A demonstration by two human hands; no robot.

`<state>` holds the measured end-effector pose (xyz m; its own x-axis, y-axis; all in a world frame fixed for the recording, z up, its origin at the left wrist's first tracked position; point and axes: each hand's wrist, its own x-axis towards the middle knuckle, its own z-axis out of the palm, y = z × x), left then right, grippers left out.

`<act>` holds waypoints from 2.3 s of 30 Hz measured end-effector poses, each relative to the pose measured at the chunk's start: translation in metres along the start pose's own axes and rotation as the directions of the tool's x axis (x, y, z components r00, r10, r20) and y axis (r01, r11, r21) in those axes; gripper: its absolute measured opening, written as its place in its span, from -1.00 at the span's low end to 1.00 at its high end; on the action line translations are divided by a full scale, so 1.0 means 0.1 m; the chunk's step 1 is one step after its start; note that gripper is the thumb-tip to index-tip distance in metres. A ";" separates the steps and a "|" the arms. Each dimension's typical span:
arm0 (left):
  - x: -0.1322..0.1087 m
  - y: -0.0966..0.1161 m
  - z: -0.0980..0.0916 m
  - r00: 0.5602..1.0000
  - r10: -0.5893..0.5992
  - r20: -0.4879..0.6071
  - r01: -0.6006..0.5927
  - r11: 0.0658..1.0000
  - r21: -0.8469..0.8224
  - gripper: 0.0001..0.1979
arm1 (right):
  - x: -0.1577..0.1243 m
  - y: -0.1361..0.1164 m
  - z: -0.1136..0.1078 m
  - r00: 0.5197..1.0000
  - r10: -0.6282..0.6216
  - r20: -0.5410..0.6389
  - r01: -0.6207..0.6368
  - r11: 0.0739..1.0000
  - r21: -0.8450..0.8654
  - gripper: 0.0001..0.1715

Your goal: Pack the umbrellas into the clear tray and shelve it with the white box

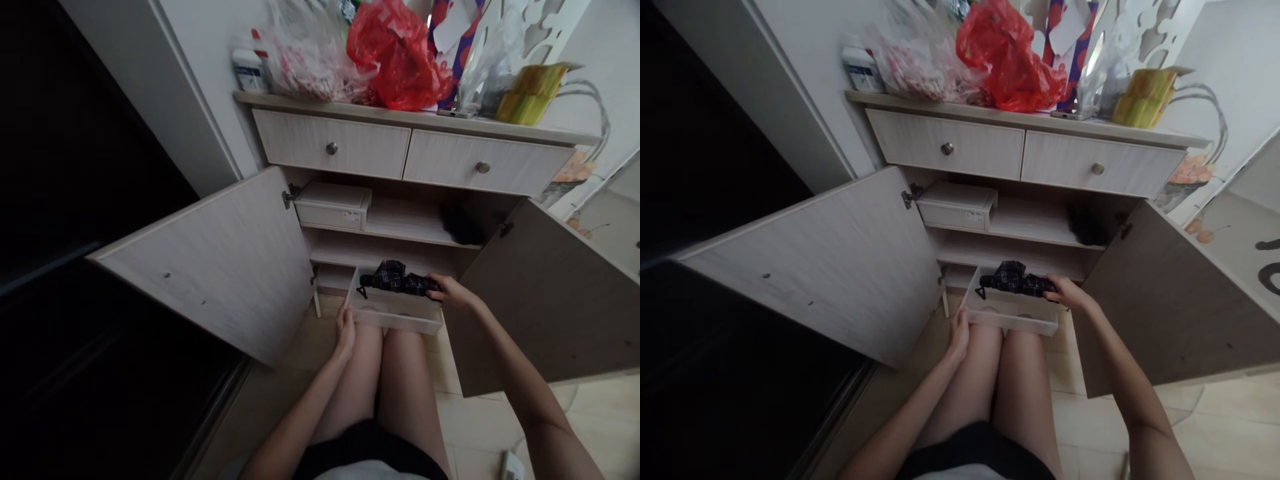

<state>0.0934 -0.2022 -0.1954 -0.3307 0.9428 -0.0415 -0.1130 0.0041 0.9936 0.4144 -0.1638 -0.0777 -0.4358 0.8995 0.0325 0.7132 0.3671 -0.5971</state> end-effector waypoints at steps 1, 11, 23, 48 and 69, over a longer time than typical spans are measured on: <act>0.00 0.00 0.00 1.000 -0.012 -0.009 0.012 1.000 0.002 -0.56 | 0.04 0.00 0.03 1.000 0.008 0.027 -0.006 0.999 -0.050 -0.66; -0.03 0.06 -0.08 0.998 0.018 0.065 -0.015 0.999 -0.038 -0.52 | 0.35 -0.13 0.28 0.995 0.086 0.051 -0.034 0.767 -0.640 -0.63; -0.02 0.01 -0.12 0.998 0.021 0.054 -0.021 1.000 -0.007 -0.53 | 0.80 0.21 -0.52 0.733 0.314 -0.603 -0.616 0.684 -0.392 -0.52; -0.06 0.10 -0.13 0.998 0.009 0.065 -0.009 1.000 -0.004 -0.57 | -0.01 0.30 -0.15 0.683 0.443 -0.581 -0.095 0.842 0.530 -0.34; -0.02 0.06 -0.16 0.997 0.001 0.074 0.002 0.999 -0.046 -0.56 | 0.05 -0.04 0.53 0.981 0.004 -0.192 -0.056 0.963 -0.264 -0.65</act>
<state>0.0787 -0.2096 -0.1909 -0.2610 0.9648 -0.0323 -0.1566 -0.0092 0.9876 0.3803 -0.1734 -0.1171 -0.3192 0.9297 0.1839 0.8559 0.3661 -0.3653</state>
